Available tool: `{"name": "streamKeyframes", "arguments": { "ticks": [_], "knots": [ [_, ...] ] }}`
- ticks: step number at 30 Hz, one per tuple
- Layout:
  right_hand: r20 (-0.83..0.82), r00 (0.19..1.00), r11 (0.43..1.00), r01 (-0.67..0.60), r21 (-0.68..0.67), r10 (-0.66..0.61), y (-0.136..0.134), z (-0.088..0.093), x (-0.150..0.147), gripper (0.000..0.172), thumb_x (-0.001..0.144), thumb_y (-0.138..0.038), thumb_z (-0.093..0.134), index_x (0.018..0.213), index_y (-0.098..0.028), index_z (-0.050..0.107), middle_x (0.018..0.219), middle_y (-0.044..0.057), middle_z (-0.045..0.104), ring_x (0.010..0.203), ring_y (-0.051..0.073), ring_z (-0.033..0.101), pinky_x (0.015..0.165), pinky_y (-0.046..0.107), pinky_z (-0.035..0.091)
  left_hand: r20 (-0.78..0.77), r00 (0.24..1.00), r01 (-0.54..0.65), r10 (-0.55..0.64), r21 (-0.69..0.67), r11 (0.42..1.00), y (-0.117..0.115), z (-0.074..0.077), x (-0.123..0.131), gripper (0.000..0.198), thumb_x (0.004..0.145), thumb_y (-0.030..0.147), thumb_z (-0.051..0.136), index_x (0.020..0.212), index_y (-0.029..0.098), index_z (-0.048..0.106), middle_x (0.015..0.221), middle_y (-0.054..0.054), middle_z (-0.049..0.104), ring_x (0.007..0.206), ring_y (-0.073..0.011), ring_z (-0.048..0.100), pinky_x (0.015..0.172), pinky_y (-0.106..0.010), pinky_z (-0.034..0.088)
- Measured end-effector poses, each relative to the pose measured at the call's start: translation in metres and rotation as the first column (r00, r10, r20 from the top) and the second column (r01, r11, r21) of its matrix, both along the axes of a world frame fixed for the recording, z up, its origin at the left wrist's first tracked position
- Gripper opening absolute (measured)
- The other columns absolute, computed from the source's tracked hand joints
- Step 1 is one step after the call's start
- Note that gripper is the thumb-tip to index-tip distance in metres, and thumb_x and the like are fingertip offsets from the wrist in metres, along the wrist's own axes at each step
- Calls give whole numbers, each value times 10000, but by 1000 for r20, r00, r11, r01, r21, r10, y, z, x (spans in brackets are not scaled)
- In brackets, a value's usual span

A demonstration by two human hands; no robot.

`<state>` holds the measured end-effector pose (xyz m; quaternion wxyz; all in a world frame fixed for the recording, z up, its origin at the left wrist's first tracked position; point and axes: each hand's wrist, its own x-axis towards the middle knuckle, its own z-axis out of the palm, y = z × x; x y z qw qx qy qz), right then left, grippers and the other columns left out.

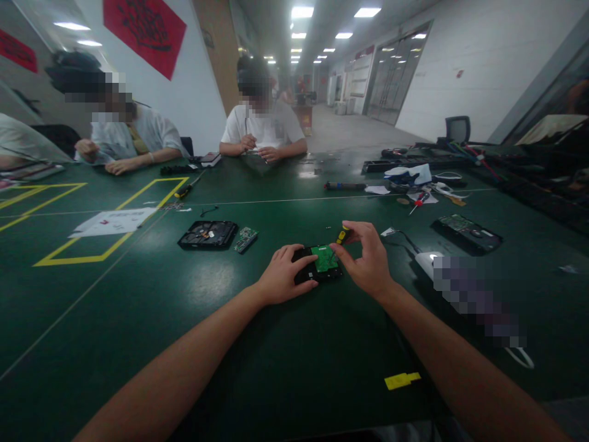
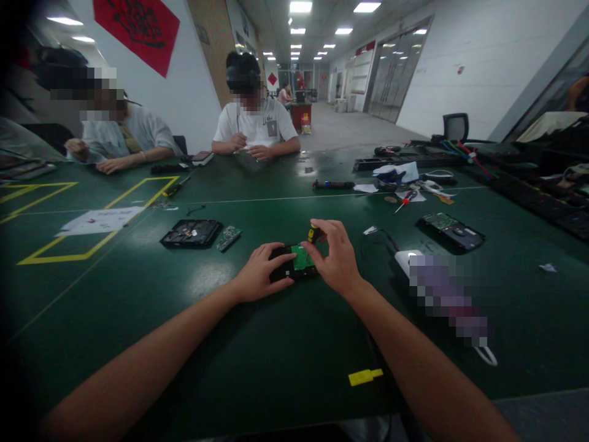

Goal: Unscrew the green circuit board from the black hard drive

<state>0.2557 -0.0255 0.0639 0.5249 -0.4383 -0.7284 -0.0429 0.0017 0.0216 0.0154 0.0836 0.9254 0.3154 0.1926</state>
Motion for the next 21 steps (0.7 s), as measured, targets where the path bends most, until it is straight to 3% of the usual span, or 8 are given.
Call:
{"name": "streamKeyframes", "arguments": {
  "ticks": [8, 13, 21],
  "knots": [
    [-59, 995, 989, -93, -113, 86, -1, -7, -2, 562, 1017, -231, 595, 1543, -316, 419, 1358, 115, 664, 1085, 266, 727, 966, 516, 627, 22, 1000, -1, 1, -16, 1000, 0, 1, 0, 687, 915, 556, 745, 1538, 356, 535, 1553, -133, 433, 1419, -403, 427, 1159, -630, 398],
    [-43, 999, 998, -7, -66, 4, -1, -5, -3, 531, 989, -268, 663, 1485, -322, 484, 1267, 90, 662, 956, 241, 716, 879, 482, 641, 27, 1000, 8, -7, -14, 1000, 0, 2, 0, 681, 925, 565, 731, 1536, 339, 534, 1545, -150, 440, 1413, -408, 437, 1153, -632, 399],
    [-5, 1000, 1000, 31, 3, -31, -2, 3, -3, 479, 979, -274, 685, 1426, -333, 524, 1186, 79, 610, 912, 238, 664, 791, 466, 629, 27, 1000, 2, -2, -10, 1000, 1, -1, 0, 683, 917, 559, 744, 1533, 346, 540, 1546, -143, 445, 1421, -407, 432, 1157, -629, 396]
  ]
}}
